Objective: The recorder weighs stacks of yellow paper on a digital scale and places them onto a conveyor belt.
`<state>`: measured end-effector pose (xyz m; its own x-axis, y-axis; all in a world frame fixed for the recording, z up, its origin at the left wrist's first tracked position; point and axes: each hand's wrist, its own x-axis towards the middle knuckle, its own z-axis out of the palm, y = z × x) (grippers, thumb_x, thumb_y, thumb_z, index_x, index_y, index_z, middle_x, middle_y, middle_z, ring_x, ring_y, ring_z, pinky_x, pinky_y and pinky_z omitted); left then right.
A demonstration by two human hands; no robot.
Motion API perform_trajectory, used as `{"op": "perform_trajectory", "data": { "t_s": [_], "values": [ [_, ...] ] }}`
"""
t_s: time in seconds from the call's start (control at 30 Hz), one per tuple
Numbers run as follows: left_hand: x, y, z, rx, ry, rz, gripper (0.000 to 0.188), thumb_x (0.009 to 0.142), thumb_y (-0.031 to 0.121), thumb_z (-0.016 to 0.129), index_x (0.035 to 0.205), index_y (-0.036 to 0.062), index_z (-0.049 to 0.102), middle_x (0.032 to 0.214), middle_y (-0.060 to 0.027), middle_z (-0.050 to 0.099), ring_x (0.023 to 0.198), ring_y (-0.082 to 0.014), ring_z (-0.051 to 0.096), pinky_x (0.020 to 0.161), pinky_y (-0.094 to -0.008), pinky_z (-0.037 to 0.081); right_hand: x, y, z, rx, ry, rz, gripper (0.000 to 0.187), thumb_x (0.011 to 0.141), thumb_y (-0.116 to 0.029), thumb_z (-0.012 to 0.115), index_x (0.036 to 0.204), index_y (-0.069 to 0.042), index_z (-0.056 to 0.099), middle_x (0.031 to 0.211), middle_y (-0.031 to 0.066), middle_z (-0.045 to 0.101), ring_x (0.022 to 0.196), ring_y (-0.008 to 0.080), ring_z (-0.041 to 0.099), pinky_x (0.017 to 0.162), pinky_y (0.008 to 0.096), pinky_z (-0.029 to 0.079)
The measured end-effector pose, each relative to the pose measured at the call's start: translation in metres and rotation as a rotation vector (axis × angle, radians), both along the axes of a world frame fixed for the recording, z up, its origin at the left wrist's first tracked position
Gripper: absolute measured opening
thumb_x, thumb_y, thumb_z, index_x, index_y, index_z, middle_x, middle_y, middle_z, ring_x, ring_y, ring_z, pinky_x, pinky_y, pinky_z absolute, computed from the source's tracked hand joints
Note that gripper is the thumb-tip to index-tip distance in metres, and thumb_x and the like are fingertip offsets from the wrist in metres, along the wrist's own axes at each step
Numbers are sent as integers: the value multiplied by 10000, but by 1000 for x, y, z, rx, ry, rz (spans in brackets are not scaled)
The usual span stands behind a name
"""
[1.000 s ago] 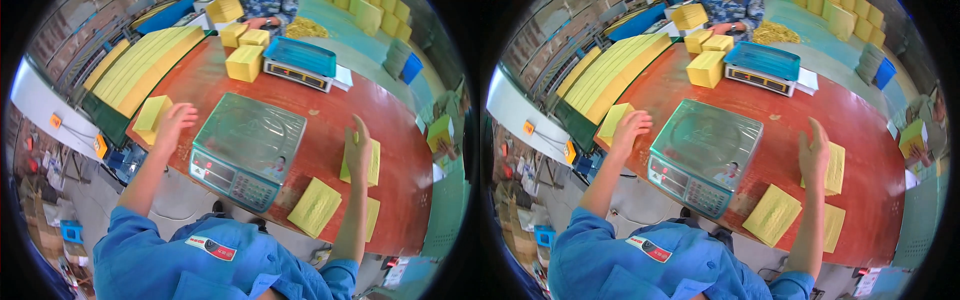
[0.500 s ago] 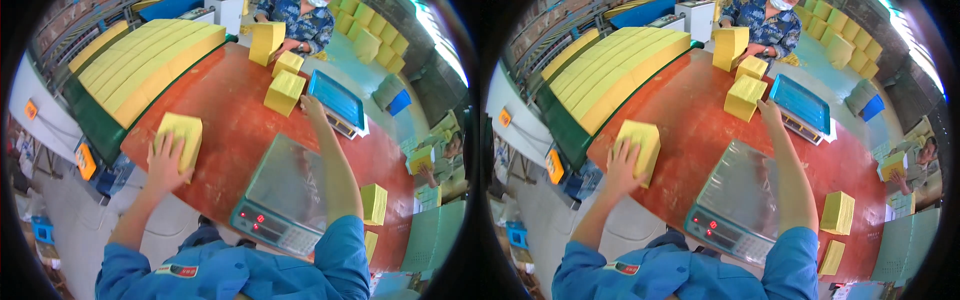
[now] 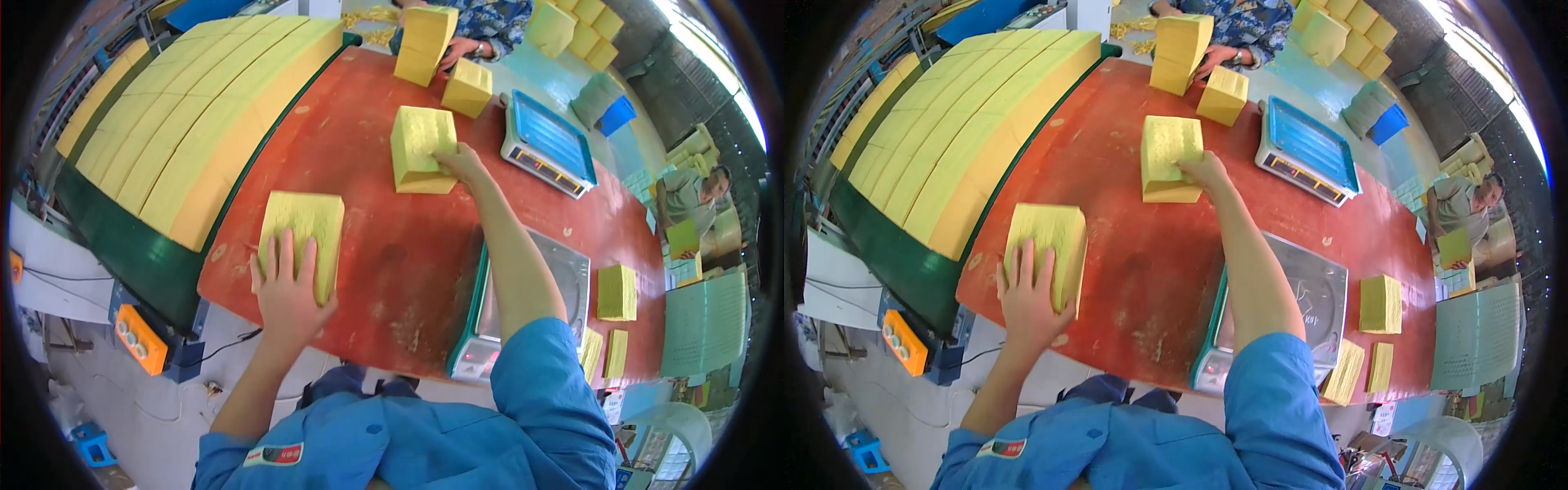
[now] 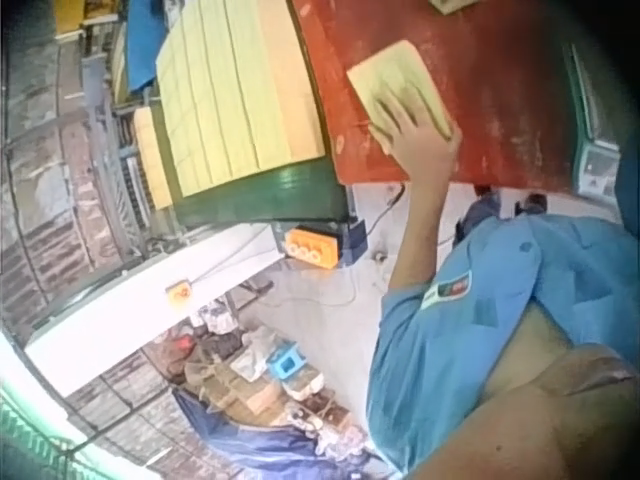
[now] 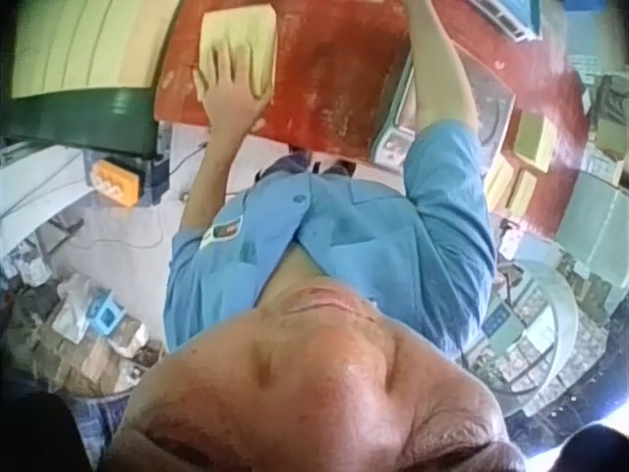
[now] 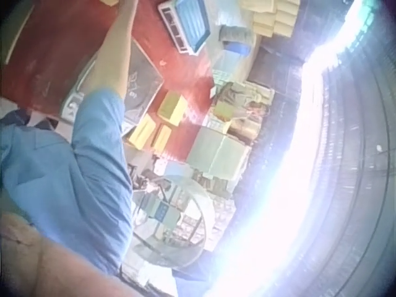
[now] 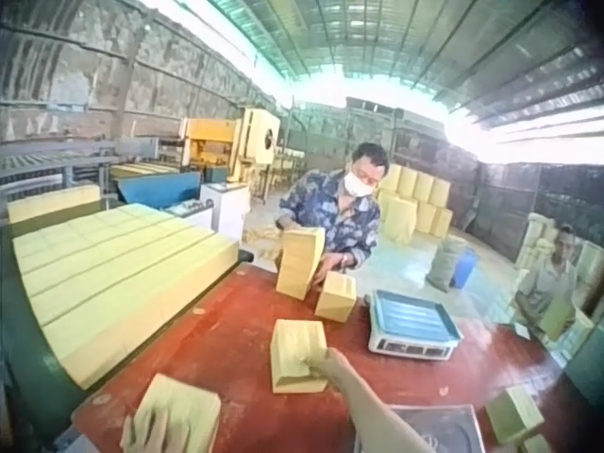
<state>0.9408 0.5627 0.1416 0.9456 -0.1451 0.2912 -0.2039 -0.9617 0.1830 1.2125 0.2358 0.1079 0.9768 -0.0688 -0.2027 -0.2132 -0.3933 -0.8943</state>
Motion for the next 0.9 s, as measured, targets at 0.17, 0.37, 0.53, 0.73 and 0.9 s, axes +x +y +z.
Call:
{"op": "perform_trajectory", "data": {
  "t_s": [0.17, 0.37, 0.53, 0.73, 0.9],
  "values": [
    [9, 32, -1, 36, 14, 40, 816, 730, 373, 732, 1426, 75, 429, 1515, -230, 302, 1399, -417, 289, 1102, -650, 199, -127, 77, -3, -44, -122, 104, 510, 778, -253, 748, 1173, 31, 594, 1025, 173, 695, 945, 273, 674, 842, 370, 517],
    [-58, -17, 22, -185, -82, -174, 838, 802, 338, 712, 1449, -34, 332, 1534, -264, 253, 1424, -420, 249, 1138, -547, 213, -303, 94, 20, -111, -190, 58, 640, 804, -222, 705, 1329, 25, 435, 1129, 243, 634, 1064, 364, 626, 920, 421, 486],
    [-122, -56, -23, -738, 119, -131, 728, 910, 165, 618, 1470, -87, 227, 1503, -290, 298, 1403, -402, 297, 1147, -453, 241, -403, 98, 20, -47, -166, 27, 665, 816, -185, 698, 1373, 24, 402, 1221, 266, 579, 1134, 381, 587, 940, 429, 477],
    [-143, -48, -24, -867, 394, -275, 691, 892, 98, 621, 1481, -23, 281, 1494, -264, 337, 1401, -363, 326, 1143, -412, 269, -502, 82, -16, 571, -187, -254, 512, 945, -107, 560, 1404, 30, 379, 1269, 166, 579, 1160, 287, 580, 974, 383, 465],
    [-139, -68, 17, -386, 44, -285, 679, 864, 87, 636, 1462, -4, 327, 1500, -275, 313, 1384, -417, 325, 1142, -448, 273, -522, 62, -82, 1026, 276, -377, 464, 1010, -281, 461, 1383, -5, 432, 1286, 145, 577, 1190, 280, 549, 1018, 402, 423]
  ]
}}
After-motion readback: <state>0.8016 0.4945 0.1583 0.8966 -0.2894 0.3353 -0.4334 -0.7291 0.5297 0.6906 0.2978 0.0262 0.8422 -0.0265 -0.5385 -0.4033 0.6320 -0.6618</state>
